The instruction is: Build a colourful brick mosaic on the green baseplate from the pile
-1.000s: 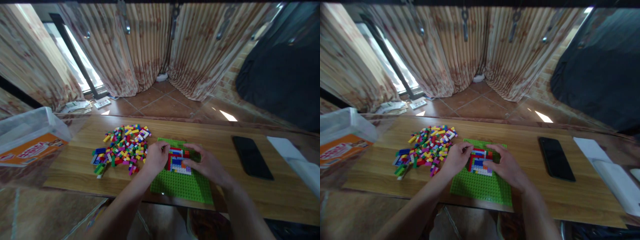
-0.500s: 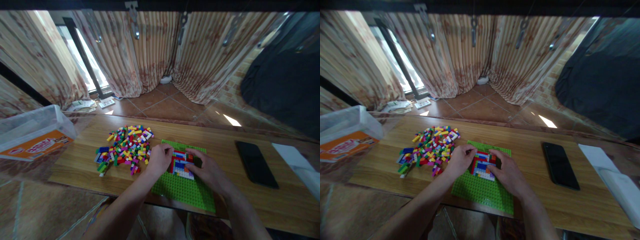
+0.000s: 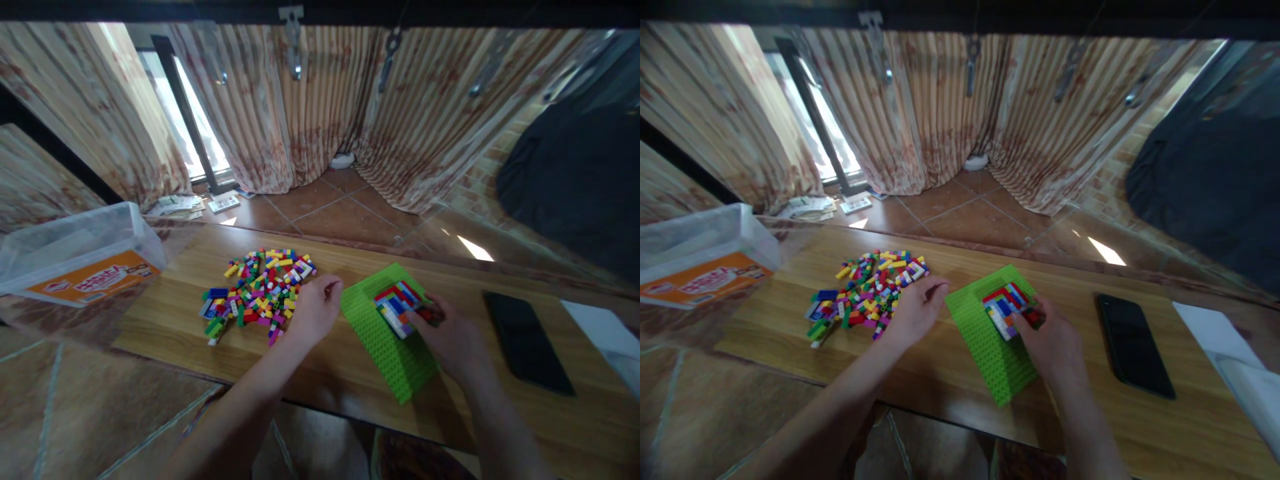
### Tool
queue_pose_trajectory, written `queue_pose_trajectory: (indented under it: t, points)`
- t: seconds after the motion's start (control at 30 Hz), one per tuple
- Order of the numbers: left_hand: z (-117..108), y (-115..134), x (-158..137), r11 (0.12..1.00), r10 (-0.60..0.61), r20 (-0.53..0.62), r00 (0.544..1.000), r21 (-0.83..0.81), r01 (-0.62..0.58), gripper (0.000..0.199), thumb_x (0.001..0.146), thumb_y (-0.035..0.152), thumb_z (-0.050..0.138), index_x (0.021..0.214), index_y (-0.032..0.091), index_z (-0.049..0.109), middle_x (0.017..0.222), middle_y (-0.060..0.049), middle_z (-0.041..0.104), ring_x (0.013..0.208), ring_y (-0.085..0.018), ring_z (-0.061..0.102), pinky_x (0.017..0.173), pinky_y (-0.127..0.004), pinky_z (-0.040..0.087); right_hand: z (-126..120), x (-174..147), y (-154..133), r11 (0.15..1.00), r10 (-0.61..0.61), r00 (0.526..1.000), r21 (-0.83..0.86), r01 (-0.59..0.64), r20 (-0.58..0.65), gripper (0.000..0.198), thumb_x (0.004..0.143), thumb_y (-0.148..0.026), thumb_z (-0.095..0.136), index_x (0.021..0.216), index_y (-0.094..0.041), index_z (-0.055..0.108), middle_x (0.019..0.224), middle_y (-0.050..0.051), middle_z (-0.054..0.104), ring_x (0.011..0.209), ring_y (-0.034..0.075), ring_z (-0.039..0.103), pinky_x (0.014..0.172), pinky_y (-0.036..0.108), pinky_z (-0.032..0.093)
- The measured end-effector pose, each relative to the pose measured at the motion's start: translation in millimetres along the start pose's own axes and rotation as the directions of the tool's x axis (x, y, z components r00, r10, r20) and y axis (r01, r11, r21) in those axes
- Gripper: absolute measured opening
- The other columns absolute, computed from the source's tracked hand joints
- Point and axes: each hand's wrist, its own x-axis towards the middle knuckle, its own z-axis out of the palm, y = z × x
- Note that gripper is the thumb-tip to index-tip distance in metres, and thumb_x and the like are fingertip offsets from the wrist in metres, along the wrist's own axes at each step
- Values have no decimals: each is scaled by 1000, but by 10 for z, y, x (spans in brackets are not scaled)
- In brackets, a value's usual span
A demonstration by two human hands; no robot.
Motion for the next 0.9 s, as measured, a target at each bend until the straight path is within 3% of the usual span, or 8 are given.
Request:
queue_pose_trajectory:
  t: [0.13, 0.3, 0.5, 0.63, 0.9]
  points:
    - [-202, -81, 64, 1000, -6, -80, 997, 0, 6, 19, 87, 21, 53, 89, 17, 72, 76, -2, 71, 66, -13, 62, 61, -22, 47, 38, -77, -106, 996, 46, 999, -75, -44, 24, 81, 73, -64, 62, 136, -14, 51, 100, 13, 74, 84, 31, 70, 74, 42, 51]
    - [-473, -264, 186, 994, -73, -212, 975, -92, 54, 20, 84, 24, 55, 86, 15, 73, 73, -1, 70, 65, -13, 60, 59, -21, 45, 154, -245, -215, 996, -41, 998, -83, 45, 53, 109, 67, -77, 62, 147, -9, 34, 105, 18, 71, 85, 34, 70, 71, 43, 52]
    - [-613, -297, 208, 982, -142, -299, 944, -164, 95, 18, 81, 21, 56, 80, 14, 72, 70, 0, 67, 63, -11, 56, 57, -19, 41, 210, -309, -159, 965, -214, 971, -129, 227, 111, 88, 75, -67, 59, 142, -13, 41, 102, 19, 71, 79, 34, 70, 66, 43, 52]
    - [-633, -239, 167, 984, -119, -249, 961, -158, 80, 18, 81, 18, 55, 81, 13, 73, 67, 1, 65, 62, -10, 56, 58, -20, 41, 202, -258, -126, 967, -217, 965, -105, 233, 146, 85, 75, -62, 61, 142, -15, 41, 98, 15, 71, 74, 31, 70, 65, 42, 51]
    - [-647, -257, 156, 987, -100, -250, 963, -150, 63, 20, 82, 15, 55, 87, 13, 75, 72, -1, 69, 66, -11, 58, 60, -20, 44, 150, -95, -136, 970, -235, 927, 135, 204, 293, 88, 66, -55, 71, 141, -19, 43, 80, 3, 67, 56, 21, 62, 54, 35, 49]
